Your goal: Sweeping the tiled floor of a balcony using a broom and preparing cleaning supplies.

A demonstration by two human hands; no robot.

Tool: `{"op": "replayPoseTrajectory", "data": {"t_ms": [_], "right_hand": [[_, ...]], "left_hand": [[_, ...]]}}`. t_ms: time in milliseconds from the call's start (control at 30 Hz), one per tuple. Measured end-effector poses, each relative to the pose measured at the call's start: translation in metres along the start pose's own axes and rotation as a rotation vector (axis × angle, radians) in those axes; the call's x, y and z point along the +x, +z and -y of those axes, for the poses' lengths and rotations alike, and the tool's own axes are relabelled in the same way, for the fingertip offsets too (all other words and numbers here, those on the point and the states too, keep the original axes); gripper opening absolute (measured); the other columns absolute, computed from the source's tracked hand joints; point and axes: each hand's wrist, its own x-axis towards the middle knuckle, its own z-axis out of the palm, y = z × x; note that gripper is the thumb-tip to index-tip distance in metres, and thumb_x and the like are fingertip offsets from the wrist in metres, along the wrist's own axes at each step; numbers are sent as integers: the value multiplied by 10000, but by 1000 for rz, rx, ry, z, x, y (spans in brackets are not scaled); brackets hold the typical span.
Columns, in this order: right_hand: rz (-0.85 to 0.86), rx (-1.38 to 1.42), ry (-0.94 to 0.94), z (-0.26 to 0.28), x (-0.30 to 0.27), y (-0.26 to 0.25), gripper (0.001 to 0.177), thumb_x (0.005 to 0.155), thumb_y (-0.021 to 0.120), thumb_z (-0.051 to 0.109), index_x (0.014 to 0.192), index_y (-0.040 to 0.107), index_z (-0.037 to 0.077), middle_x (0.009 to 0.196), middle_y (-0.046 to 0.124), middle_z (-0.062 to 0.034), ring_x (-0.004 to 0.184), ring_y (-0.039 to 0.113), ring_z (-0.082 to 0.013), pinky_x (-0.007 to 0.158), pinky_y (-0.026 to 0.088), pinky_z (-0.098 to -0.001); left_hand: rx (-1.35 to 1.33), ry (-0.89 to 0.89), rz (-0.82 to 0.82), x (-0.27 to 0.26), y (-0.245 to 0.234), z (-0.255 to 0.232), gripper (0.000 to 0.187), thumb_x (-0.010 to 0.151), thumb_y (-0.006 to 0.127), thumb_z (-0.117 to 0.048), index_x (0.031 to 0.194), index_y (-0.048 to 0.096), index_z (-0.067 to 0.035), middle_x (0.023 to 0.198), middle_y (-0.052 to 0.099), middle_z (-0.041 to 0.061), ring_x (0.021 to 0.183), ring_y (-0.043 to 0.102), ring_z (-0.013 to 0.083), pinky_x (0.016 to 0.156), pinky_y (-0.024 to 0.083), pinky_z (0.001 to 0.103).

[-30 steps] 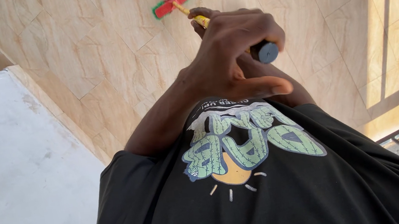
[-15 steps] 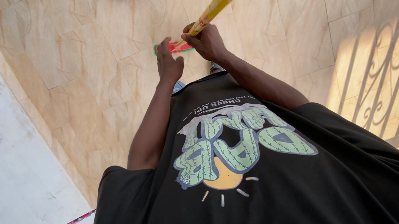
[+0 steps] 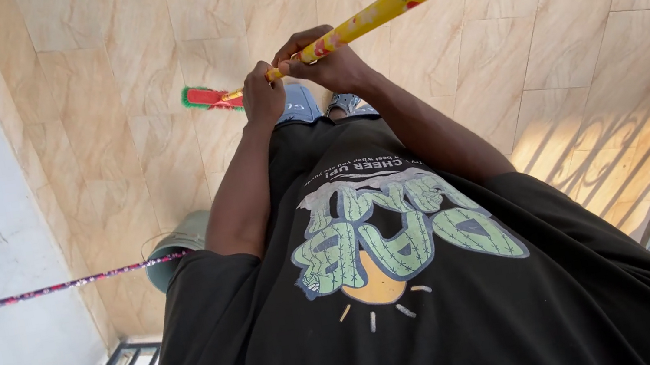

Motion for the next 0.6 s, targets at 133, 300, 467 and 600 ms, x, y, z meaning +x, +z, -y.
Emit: {"op": "replayPoseTrajectory", "data": {"t_ms": [133,300,467,600], "right_hand": [[139,48,-99,17,21,-1,213,1019,738,198,1094,719,-1,1062,756,-98,982,703,-142,882,584,-314],[27,-82,-169,7,54,-2,175,1028,729,108,1136,681,-20,1081,711,-102,971,675,-146,843,561,-298],[-72,25,-36,1,103,-11,151,1005,710,106,1111,670,6,1037,729,-77,911,722,-124,795,598,-272],[-22,-265,-67,24,149,-35,165,993,756,104,1097,684,-2,952,727,-105,852,722,-174,740,578,-293]], "left_hand": [[4,-145,-71,11,-4,29,103,893,714,-116,939,642,-59,913,719,198,899,689,422,759,523,530],[-53,-139,-207,37,3,33,146,824,719,-90,942,650,-38,916,704,201,883,693,410,768,535,511],[-34,-164,-276,92,30,41,132,793,712,-63,919,688,-34,928,702,204,881,684,421,764,528,521],[-97,-244,-201,165,27,28,96,825,704,-128,884,736,-60,895,727,209,881,707,410,777,543,511]]}}
